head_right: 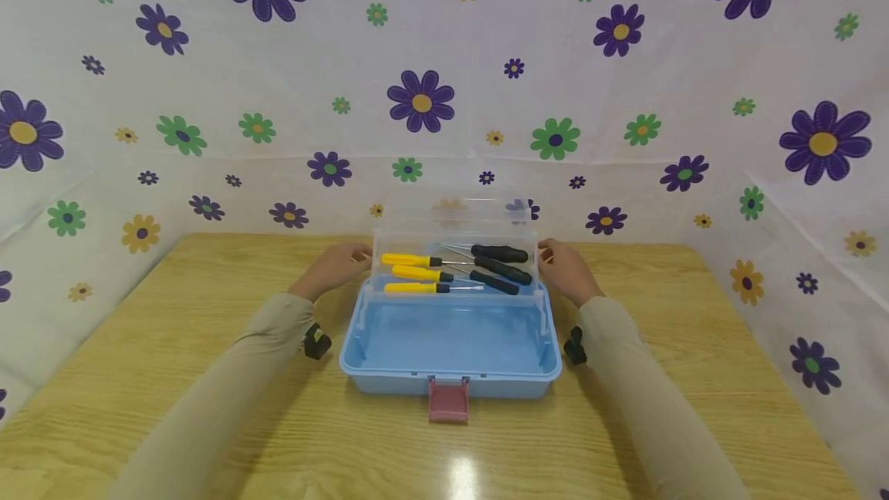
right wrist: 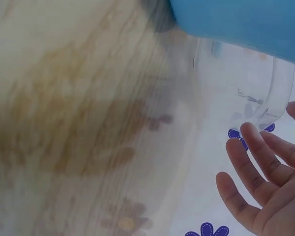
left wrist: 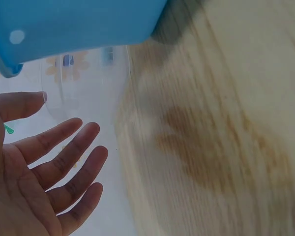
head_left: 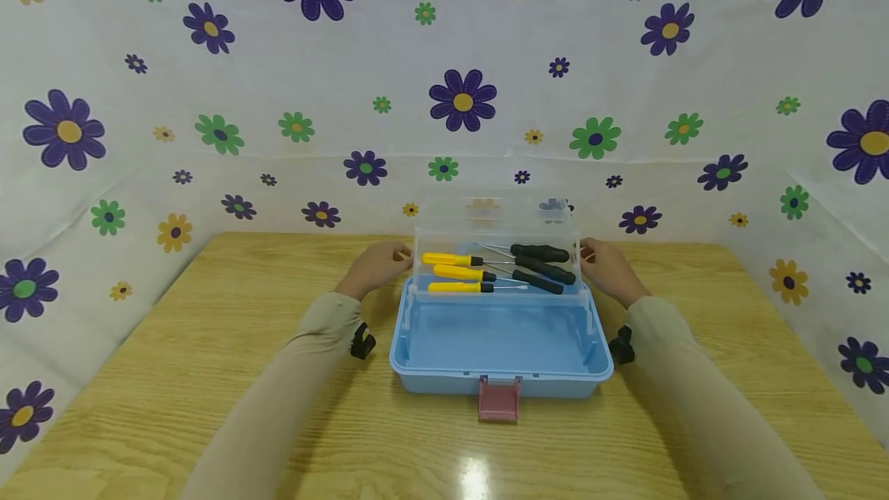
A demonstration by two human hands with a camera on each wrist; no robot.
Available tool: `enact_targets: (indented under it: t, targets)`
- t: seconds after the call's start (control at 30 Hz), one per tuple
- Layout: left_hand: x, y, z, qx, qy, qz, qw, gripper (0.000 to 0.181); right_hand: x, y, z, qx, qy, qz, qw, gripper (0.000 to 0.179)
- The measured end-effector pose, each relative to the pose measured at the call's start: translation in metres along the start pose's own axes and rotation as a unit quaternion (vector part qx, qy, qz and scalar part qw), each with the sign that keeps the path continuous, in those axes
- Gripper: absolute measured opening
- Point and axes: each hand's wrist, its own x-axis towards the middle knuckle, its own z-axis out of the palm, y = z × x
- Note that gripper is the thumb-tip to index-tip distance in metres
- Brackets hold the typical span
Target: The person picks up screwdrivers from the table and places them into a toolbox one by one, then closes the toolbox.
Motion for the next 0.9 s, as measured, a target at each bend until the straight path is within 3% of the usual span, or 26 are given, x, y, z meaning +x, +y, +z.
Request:
enact_targets:
  t: [0.37,0.53,0.67,0.9]
  targets:
    - [0.009,-0.004,0.003,-0.025,-0.011,-0.001,0.9996,0.044,0.003,0.004,0.003,0.003,-0.01,0.016,0.9998,0.036]
    - [0.019,-0.007,0.007,-0.048,0.001,-0.009,0.9988,0.042,0.009,0.006,0.004,0.018,-0.009,0.023,0.9995,0.037]
    - [0.019,-0.005,0.008,-0.079,0.01,-0.014,0.9967,0.042,0.014,0.009,0.005,0.033,-0.015,0.03,0.9989,0.038]
    - [0.02,-0.001,0.006,-0.091,0.018,-0.012,0.9956,0.04,0.017,0.008,0.005,0.045,-0.019,0.038,0.9981,0.038]
